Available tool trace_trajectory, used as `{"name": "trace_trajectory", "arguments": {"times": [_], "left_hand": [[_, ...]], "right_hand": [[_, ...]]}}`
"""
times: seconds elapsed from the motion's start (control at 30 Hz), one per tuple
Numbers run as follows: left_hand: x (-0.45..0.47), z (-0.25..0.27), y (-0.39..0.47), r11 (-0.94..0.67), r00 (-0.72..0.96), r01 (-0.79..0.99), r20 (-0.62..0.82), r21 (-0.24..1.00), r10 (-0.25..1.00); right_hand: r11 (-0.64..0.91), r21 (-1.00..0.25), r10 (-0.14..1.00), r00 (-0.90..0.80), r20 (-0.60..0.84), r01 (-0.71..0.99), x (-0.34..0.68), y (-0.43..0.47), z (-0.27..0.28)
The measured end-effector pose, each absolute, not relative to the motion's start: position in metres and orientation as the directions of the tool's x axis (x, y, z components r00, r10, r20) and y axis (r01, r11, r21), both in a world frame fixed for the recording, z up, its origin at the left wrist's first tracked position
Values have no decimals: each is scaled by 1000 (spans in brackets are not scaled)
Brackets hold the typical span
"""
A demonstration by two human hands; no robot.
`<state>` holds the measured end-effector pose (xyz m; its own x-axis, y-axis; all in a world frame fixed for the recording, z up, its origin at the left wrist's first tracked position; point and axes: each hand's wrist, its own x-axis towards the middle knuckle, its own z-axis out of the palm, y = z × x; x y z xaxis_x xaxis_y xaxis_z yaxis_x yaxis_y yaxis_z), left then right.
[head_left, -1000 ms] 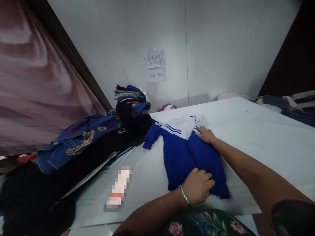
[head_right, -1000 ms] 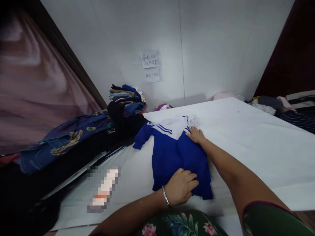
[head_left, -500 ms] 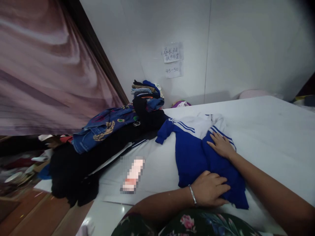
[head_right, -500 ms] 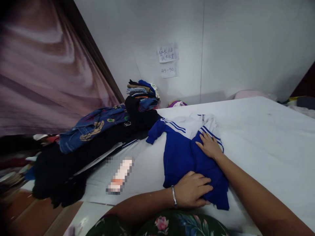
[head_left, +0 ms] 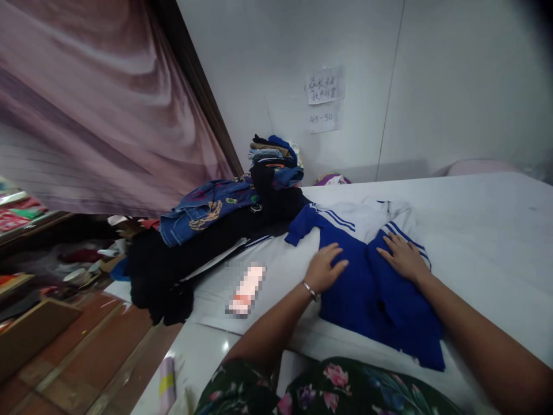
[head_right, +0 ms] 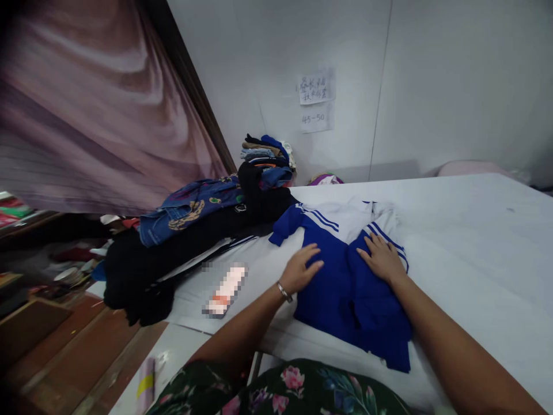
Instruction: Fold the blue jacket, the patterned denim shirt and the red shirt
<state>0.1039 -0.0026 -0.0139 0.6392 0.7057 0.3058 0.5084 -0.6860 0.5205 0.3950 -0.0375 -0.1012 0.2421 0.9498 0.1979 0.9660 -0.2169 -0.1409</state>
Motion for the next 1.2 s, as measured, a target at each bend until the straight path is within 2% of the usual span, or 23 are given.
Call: {"name": "trace_trajectory", "arguments": {"times": [0.1, 0.17, 0.27, 0.47, 0.6, 0.77, 0.97, 1.03, 1.1, 1.2], "left_hand": [[88, -16, 46, -453, 362, 724, 273, 521, 891], [78, -20, 71, -267, 183, 819, 210, 509, 960], [70, -27, 97, -83, 23, 860, 125, 503, 992], [67, -37, 125, 61, -136, 790, 78, 610, 988], [62, -25, 146, 58, -133, 717, 55, 695, 990], [55, 17, 173, 22, -113, 546, 48, 838, 992], [74, 79, 188, -46, 46, 308, 34, 950, 998], [89, 95, 187, -51, 117, 254, 22, 966, 993], [107, 105, 184, -48, 172, 216, 11, 975, 985], [139, 114, 173, -106, 234, 200, 58, 974, 970]], "right_hand": [[-217, -153, 947, 246, 206, 964, 395, -37, -102], [-220, -158, 946, 250, 207, 963, 395, -37, -102], [-218, -158, 946, 249, 207, 963, 396, -37, -102], [-212, -172, 942, 248, 226, 962, 397, -36, -103], [-221, -171, 941, 256, 223, 960, 395, -36, -101], [-231, -181, 943, 265, 200, 956, 393, -37, -100], [-247, -282, 956, 282, 88, 927, 402, -27, -78], [-219, -366, 947, 288, 144, 905, 398, -17, -50], [-91, -508, 936, 248, 250, 857, 385, -4, -14], [138, -821, 958, 137, 254, 554, 349, 19, 39]]}}
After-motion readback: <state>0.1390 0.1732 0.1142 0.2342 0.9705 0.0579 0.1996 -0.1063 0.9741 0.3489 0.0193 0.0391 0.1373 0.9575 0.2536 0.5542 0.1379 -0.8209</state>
